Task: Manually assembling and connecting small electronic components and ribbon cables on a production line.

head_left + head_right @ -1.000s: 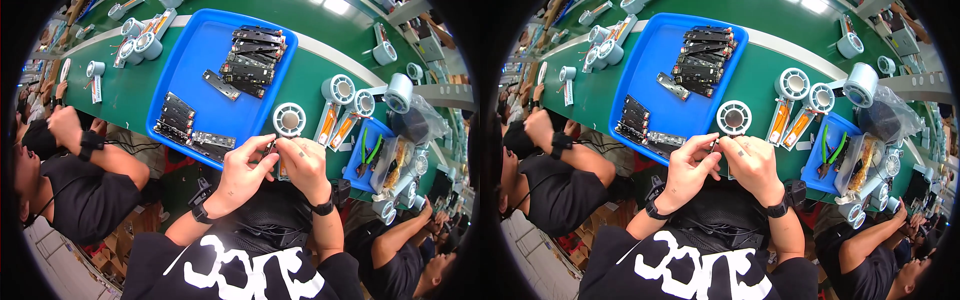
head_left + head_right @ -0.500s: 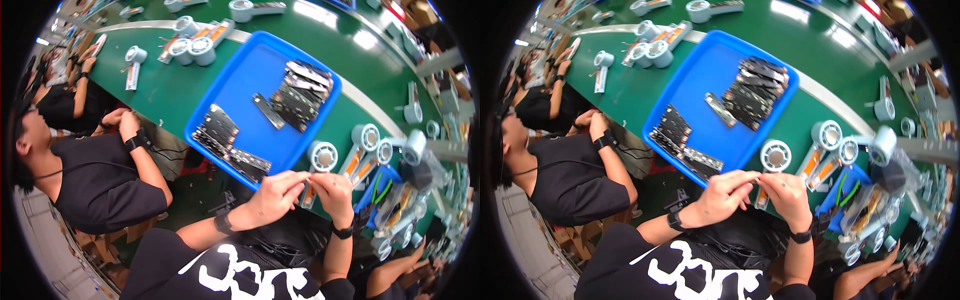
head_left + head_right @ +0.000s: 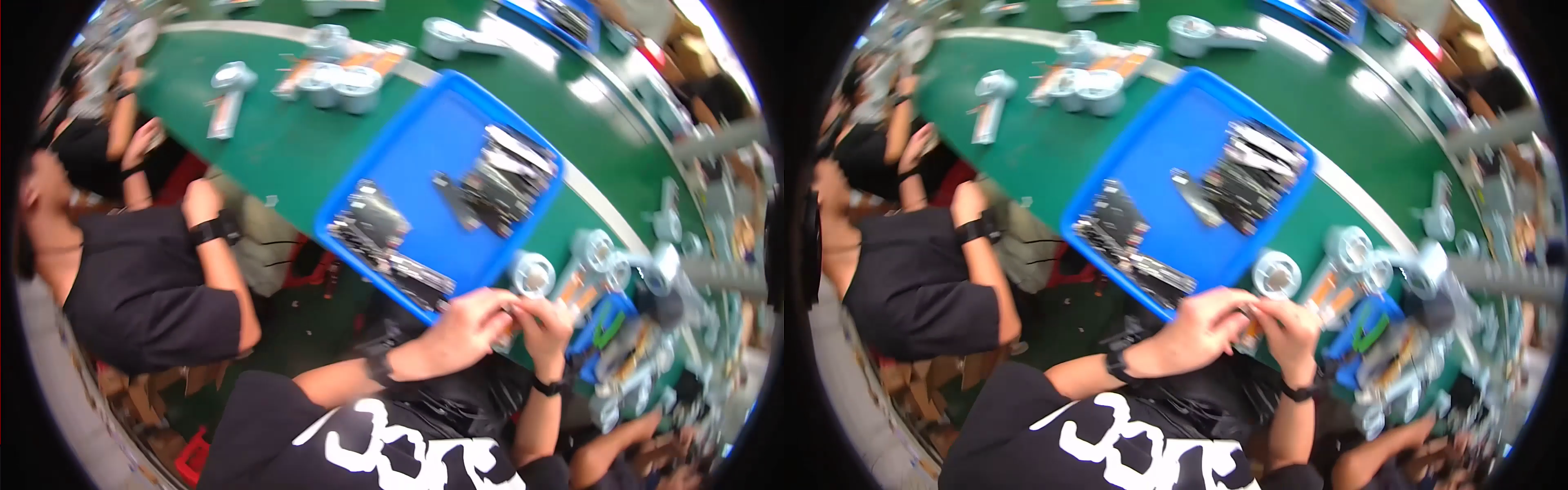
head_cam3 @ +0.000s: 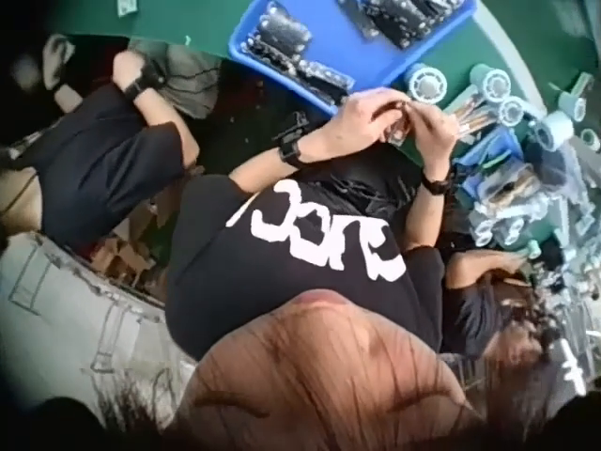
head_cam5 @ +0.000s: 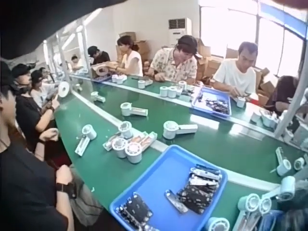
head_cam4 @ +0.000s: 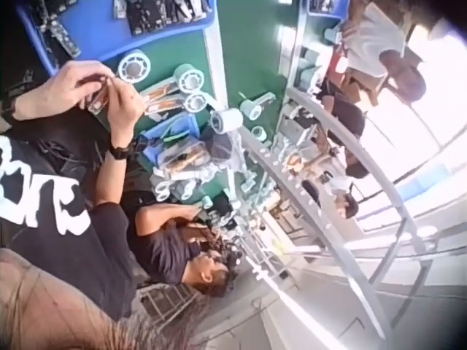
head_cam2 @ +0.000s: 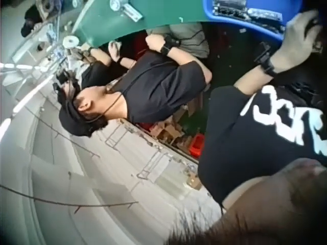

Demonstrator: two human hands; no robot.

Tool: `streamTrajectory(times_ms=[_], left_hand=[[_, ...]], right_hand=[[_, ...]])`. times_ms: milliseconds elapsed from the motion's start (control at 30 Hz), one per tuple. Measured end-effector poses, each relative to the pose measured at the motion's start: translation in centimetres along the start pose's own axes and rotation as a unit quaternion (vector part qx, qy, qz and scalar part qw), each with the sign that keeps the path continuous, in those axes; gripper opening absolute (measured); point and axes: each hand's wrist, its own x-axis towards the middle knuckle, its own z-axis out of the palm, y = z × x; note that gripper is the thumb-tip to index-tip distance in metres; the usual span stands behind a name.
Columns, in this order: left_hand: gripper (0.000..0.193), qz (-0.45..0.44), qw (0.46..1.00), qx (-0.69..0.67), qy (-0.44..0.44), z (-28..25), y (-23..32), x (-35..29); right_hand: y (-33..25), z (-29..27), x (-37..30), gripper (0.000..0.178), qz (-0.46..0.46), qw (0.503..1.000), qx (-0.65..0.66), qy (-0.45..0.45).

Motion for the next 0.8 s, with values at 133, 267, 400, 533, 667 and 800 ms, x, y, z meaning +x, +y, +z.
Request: streamTrajectory(times_ms=[133,267,400,533,667,800], left_hand=[[0.031,-0.149,0.978,-0.135,0.051,-1.3,0.5,-0.8],[0.033,-0.141,0.984,-0.109,0.023,-1.4,0.1,-0.9],[0.023,-0.127,0.988,-0.093,0.002,-0.5,0.4,-0.3],[0.017,-0.028,0.995,0.086,0.045,-1.1,0.6,-0.6],[0.015,0.255,0.873,0.409,-0.076,-0.4,1.6,0.7],[0.018,0.316,0.784,0.502,-0.184,-0.9,2.3,2.7]], right_hand=[[-3.5,0.7,-1.2,0.03,0.112,0.986,0.071,0.104],[-8.1,0.1,-2.7,0.046,0.213,0.961,0.174,-0.008],[-8.0,1.3,-2.7,0.053,0.241,0.96,0.138,0.035],[-6.5,-1.1,-1.9,0.05,0.325,0.904,0.272,0.056],[-3.0,-2.5,-2.3,0.051,0.303,0.888,0.337,0.073],[-2.9,-2.6,-2.0,0.052,0.317,0.861,0.387,0.095]])
